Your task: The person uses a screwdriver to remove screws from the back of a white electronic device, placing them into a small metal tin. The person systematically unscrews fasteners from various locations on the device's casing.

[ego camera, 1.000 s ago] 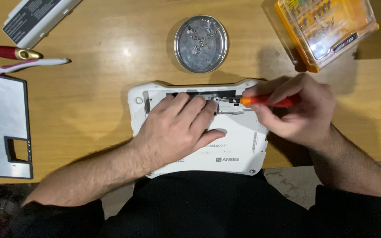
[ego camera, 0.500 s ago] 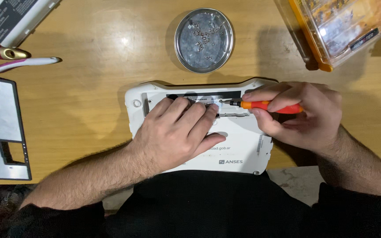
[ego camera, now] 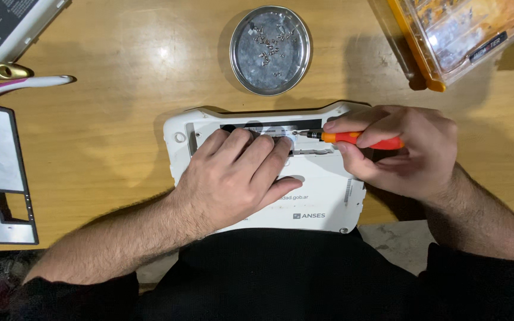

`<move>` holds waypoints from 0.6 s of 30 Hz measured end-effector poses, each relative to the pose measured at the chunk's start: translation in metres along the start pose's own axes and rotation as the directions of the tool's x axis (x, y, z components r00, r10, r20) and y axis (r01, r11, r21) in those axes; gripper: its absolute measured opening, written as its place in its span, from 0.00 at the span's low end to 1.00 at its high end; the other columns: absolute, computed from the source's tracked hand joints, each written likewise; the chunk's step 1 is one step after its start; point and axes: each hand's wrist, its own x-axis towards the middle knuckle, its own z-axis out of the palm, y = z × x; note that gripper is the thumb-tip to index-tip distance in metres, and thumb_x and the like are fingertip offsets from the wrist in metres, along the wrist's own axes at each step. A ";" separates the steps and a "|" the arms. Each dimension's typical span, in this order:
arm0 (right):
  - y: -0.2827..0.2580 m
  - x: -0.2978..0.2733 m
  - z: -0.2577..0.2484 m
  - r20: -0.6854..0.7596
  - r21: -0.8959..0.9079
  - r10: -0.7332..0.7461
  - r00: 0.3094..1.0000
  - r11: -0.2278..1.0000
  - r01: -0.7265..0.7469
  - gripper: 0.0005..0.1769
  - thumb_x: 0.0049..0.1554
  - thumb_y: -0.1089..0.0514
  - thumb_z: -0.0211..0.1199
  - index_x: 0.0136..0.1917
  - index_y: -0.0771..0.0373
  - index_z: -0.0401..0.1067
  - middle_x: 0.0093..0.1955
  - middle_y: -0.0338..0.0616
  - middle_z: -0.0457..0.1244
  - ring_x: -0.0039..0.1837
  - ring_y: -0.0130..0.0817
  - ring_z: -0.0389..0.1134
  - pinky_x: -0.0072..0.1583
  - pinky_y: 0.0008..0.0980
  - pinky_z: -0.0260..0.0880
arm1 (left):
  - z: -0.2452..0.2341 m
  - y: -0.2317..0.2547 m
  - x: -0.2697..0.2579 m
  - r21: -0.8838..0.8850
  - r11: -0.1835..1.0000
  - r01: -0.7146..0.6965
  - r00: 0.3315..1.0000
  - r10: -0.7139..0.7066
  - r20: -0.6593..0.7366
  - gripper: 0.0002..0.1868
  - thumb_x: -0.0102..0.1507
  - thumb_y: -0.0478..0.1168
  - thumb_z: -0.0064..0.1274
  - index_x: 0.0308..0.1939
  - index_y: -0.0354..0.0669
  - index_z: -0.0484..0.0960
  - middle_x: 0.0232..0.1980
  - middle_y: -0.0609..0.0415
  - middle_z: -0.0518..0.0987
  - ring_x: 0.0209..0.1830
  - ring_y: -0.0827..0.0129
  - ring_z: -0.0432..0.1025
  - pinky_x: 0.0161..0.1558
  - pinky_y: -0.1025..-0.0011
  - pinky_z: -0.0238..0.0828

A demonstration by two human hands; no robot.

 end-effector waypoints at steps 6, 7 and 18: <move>-0.017 0.005 -0.001 0.000 -0.052 0.095 0.995 0.994 -0.095 0.15 0.69 0.70 0.77 0.50 0.70 0.70 0.56 0.65 0.80 0.58 0.53 0.88 0.55 0.40 0.88 | -0.004 0.000 0.001 0.028 1.000 -0.013 0.999 0.012 0.040 0.36 0.84 0.77 0.61 0.74 0.51 0.92 0.51 0.60 0.81 0.48 0.61 0.73 0.45 0.62 0.73; -0.014 0.004 -0.001 -0.001 -0.052 0.095 0.995 0.994 -0.095 0.15 0.69 0.70 0.77 0.50 0.70 0.70 0.56 0.65 0.80 0.58 0.53 0.88 0.55 0.40 0.88 | -0.003 0.001 0.000 0.028 1.000 -0.014 0.999 0.013 0.040 0.36 0.84 0.77 0.61 0.74 0.51 0.92 0.51 0.60 0.81 0.48 0.61 0.73 0.45 0.62 0.73; -0.009 0.000 -0.005 -0.014 0.074 0.092 0.996 0.993 -0.091 0.18 0.66 0.73 0.79 0.54 0.72 0.68 0.56 0.73 0.78 0.64 0.59 0.87 0.61 0.46 0.93 | 0.002 0.006 -0.001 0.124 0.992 -0.001 0.997 -0.009 0.078 0.45 0.81 0.86 0.57 0.78 0.54 0.91 0.54 0.64 0.84 0.51 0.62 0.75 0.49 0.62 0.74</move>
